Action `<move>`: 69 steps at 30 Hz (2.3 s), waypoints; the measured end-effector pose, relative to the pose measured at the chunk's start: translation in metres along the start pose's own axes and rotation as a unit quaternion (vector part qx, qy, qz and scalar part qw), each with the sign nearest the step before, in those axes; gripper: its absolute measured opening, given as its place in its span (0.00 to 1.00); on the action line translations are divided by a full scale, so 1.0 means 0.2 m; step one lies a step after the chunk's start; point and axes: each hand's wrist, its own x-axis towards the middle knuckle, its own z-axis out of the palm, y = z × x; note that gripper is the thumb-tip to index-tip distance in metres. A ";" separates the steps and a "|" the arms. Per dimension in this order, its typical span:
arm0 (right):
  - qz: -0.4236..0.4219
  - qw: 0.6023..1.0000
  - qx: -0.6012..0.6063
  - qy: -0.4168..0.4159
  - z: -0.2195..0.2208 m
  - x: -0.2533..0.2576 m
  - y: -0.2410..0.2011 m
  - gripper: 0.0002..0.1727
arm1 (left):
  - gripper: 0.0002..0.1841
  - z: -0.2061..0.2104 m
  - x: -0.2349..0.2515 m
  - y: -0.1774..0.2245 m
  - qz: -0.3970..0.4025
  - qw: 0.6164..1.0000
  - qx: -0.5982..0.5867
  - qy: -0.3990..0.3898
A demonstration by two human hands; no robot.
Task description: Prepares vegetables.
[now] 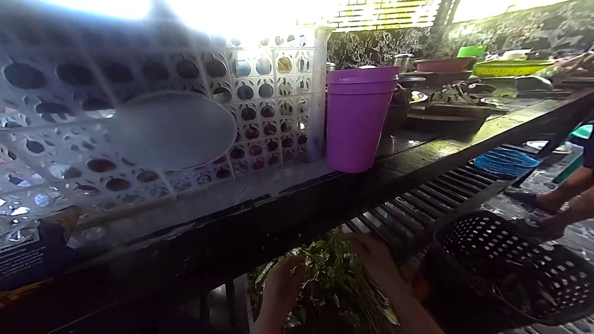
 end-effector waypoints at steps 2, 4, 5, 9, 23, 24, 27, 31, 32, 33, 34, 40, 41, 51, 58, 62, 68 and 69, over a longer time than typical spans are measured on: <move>-0.052 0.998 0.023 -0.014 0.11 -0.09 -0.05 0.13 | 0.15 0.02 0.01 0.01 -0.023 0.997 -0.065 0.019; -0.095 0.993 -0.053 -0.037 0.25 -0.20 -0.13 0.14 | 0.22 0.03 0.01 0.02 -0.112 0.972 -0.205 0.006; -0.106 0.988 -0.097 -0.055 0.31 -0.27 -0.17 0.14 | 0.30 0.02 0.01 0.04 -0.171 0.945 -0.279 -0.014; -0.105 0.969 -0.164 -0.150 0.47 -0.48 -0.32 0.13 | 0.27 -0.02 0.00 0.02 -0.232 0.911 -0.330 -0.088; 0.029 0.977 -0.111 -0.181 0.49 -0.22 0.01 0.23 | 0.18 -0.26 -0.07 -0.02 -0.203 0.943 -0.262 -0.028; 0.092 0.978 -0.026 -0.185 0.48 -0.16 0.03 0.24 | 0.18 -0.27 -0.09 -0.05 -0.191 0.948 -0.252 -0.048; 0.312 0.883 0.315 -0.156 0.44 -0.06 -0.05 0.26 | 0.19 -0.28 -0.13 -0.05 -0.177 0.951 -0.228 -0.113; 0.338 0.811 0.473 -0.058 0.43 -0.01 -0.10 0.13 | 0.19 -0.20 -0.11 -0.03 -0.180 0.973 -0.142 -0.026; 0.343 0.810 0.474 -0.037 0.43 -0.01 -0.12 0.14 | 0.19 -0.19 -0.10 -0.05 -0.176 0.979 -0.100 0.003; 0.352 0.810 0.468 -0.026 0.42 -0.02 -0.15 0.15 | 0.19 -0.17 -0.08 -0.06 -0.164 0.983 -0.079 0.020; 0.362 0.811 0.458 -0.034 0.42 -0.03 -0.16 0.20 | 0.18 -0.15 -0.07 -0.07 -0.145 0.986 -0.074 0.023; 0.322 0.813 0.485 -0.013 0.49 -0.04 -0.19 0.14 | 0.20 -0.04 -0.05 -0.01 -0.106 0.994 -0.023 -0.021; 0.279 0.833 0.477 0.029 0.46 -0.03 -0.21 0.12 | 0.20 -0.04 -0.03 -0.04 -0.126 0.992 0.001 0.006; 0.194 0.943 0.230 -0.139 0.28 -0.05 -0.17 0.17 | 0.30 -0.02 0.03 -0.03 -0.175 0.981 -0.069 -0.037; 0.193 0.939 0.189 -0.213 0.38 -0.15 -0.21 0.11 | 0.16 0.04 0.02 0.03 -0.165 0.919 -0.353 0.068; 0.203 0.934 0.205 -0.211 0.43 -0.21 -0.23 0.10 | 0.23 -0.03 0.01 0.06 -0.203 0.902 -0.380 0.018; 0.147 0.962 0.148 -0.177 0.46 -0.23 -0.23 0.10 | 0.17 -0.01 0.02 0.00 -0.179 0.885 -0.405 0.146; 0.121 0.970 0.150 -0.146 0.47 -0.25 -0.24 0.10 | 0.16 -0.05 0.02 0.01 -0.194 0.866 -0.425 0.178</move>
